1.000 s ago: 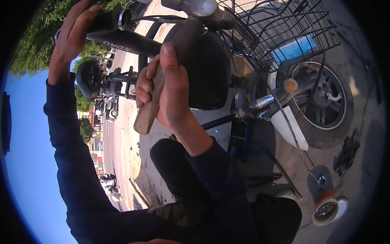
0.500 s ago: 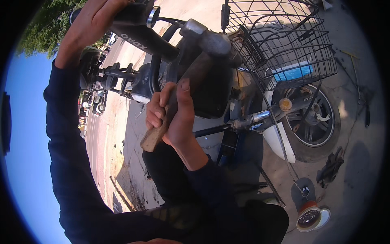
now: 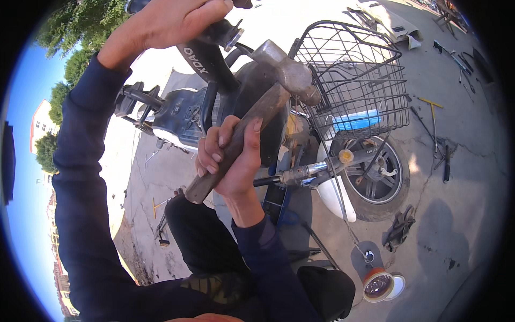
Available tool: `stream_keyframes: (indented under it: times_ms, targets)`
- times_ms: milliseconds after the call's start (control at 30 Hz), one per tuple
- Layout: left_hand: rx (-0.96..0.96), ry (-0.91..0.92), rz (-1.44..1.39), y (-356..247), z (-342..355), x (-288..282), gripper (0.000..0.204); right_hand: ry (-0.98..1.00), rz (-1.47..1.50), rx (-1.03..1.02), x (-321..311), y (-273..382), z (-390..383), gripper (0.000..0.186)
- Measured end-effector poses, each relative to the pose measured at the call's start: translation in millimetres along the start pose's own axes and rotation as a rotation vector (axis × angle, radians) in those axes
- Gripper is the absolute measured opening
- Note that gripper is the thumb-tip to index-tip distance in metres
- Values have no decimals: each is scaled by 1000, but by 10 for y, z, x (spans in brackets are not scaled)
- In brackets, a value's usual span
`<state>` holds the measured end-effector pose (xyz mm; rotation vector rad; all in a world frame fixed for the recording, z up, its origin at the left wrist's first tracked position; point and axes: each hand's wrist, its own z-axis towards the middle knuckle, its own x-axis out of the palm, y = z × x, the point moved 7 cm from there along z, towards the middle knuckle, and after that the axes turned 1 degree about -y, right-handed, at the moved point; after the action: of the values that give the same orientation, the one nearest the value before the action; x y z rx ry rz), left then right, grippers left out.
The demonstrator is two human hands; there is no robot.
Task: The person removes a handlebar grip from a scooter using a hammer, then cleans and lubricates the handlebar stem and internal components. They reassemble the grip and handlebar, securing it with a bolt and wrench.
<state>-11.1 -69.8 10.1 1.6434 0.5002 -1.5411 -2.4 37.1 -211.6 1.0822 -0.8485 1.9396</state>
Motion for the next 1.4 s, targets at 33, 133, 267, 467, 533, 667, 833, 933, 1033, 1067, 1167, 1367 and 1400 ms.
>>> stream_keyframes:
  times_ms: [33,133,267,467,533,667,833,933,1033,1067,1167,1367,1400]
  targets:
    - [3,-3,9,-2,22,-7,28,-43,-15,-18,-6,49,20,61]
    - [-4,18,19,-42,51,-44,28,-121,-93,81,59,50,110,60]
    - [-35,18,47,-34,27,-39,29,-76,-167,44,16,131,66,59]
    - [-48,-6,44,4,31,7,32,-102,-174,182,-116,273,331,60]
    - [-64,20,59,-68,64,-14,33,-139,-112,122,-175,355,345,60]
    - [66,-21,145,-92,-24,-66,34,-211,-141,187,-200,129,358,60]
    - [-180,103,-28,-323,109,-7,34,-240,-70,266,-260,33,325,60]
    - [-173,50,-31,-168,115,75,33,-198,26,113,-287,-25,145,61]
    - [-114,73,-36,-271,86,2,33,-106,-32,270,-91,-242,92,64]
    - [-113,82,-27,-288,83,-5,32,-111,-15,229,-80,-216,87,64]
    - [-139,44,10,-162,141,1,31,-123,7,72,-144,-75,118,64]
    - [-18,5,-34,-50,58,32,29,-128,-83,141,-98,-184,2,63]
    - [-11,10,-18,-31,70,27,29,-93,-32,54,-88,-66,22,63]
